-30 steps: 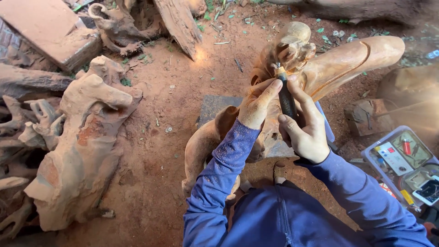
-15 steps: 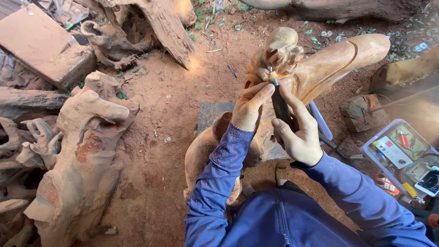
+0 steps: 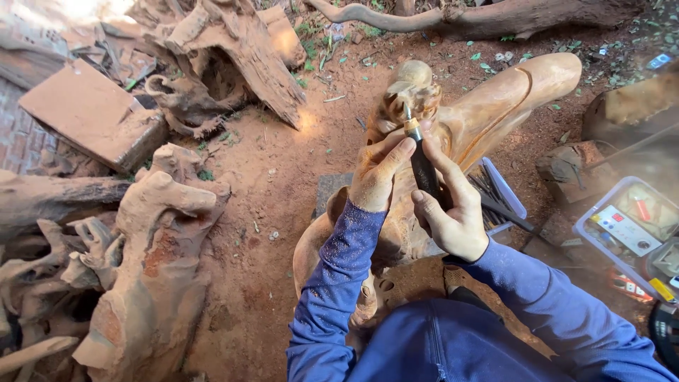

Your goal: Using a handheld rotary tool to carve intricate details into a large wooden sculpture

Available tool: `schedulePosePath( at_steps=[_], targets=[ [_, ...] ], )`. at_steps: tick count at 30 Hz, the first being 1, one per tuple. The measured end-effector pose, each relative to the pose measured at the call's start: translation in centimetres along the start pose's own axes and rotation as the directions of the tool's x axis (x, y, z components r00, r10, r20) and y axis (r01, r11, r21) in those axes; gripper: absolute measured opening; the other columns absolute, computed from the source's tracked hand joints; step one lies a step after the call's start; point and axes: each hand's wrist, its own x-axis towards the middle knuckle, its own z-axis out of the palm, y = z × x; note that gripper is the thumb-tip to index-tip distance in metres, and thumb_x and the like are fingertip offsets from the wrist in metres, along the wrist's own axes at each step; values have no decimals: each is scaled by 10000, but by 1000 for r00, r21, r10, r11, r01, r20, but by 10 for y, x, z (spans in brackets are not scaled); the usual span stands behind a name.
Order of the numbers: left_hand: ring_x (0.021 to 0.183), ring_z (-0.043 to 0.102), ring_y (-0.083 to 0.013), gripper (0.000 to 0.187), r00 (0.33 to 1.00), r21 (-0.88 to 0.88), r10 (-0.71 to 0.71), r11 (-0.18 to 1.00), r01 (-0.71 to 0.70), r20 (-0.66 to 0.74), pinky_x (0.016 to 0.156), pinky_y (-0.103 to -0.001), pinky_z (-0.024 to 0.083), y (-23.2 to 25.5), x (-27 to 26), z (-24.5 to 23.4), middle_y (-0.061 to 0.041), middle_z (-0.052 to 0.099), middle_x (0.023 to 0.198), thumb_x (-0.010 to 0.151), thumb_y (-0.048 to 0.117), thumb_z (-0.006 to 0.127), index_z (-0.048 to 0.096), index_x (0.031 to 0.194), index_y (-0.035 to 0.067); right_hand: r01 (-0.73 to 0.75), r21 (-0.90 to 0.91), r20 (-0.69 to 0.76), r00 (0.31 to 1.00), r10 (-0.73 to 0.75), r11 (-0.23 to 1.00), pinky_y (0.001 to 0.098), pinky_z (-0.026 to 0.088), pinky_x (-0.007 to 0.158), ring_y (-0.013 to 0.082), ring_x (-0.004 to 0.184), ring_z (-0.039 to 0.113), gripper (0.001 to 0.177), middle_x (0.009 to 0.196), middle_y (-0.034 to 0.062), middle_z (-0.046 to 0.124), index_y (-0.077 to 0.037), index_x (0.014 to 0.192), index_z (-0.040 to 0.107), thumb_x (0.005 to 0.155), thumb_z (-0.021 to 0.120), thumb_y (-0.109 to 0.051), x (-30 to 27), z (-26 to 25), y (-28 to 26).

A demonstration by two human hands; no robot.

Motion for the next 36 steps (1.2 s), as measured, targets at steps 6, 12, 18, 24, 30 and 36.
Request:
schedulePosePath(
  at_steps=[6,12,18,24,30,36],
  targets=[
    [1020,598,-164,121,997,83,-54,995,50,50,1048,-378,468,-3,-7,3,-70,709,974,963,170,692,767,959,75,-16,-8,-39,999,16,1000,287,511,438,154,544,603,634,847,137,617,-14,1559,382,958,576,48,-6,-18,9],
    [1105,593,-203,177,997,206,-8,978,-9,79,1074,-418,436,-24,-5,-4,-111,708,1107,993,196,659,761,967,53,-44,-252,0,999,46,967,318,564,634,146,839,655,613,1141,156,702,-81,1479,554,887,714,-50,-3,-44,14],
    [1060,578,-137,164,1000,250,-24,968,22,2,1056,-353,444,-21,-5,-1,-53,698,1039,993,204,635,721,981,65,-74,-258,55,994,91,963,321,574,726,139,967,637,601,1263,157,705,-112,1483,576,898,708,-68,7,-40,7],
    [1201,608,-212,257,998,205,-50,977,55,-30,1126,-394,419,-38,-3,-5,-157,715,1233,1006,199,626,751,1145,23,-21,-255,53,998,35,967,318,569,742,157,1063,645,579,1327,170,684,-104,1491,563,923,666,-69,9,-38,14],
    [1181,618,-236,266,996,217,-49,974,65,-79,1117,-416,437,-23,2,-4,-177,714,1197,976,191,662,737,1154,9,51,-270,-10,998,-56,961,366,564,788,223,1168,615,573,1377,183,657,-77,1486,556,923,662,-74,7,-24,20],
    [1044,627,-161,235,993,71,-44,996,52,-112,1005,-364,501,-17,0,3,-116,741,1067,951,165,664,756,1105,13,-1,-252,-99,995,-24,968,439,556,855,268,1179,643,599,1329,173,692,-108,1474,592,884,670,-47,7,-4,13]
  ],
)
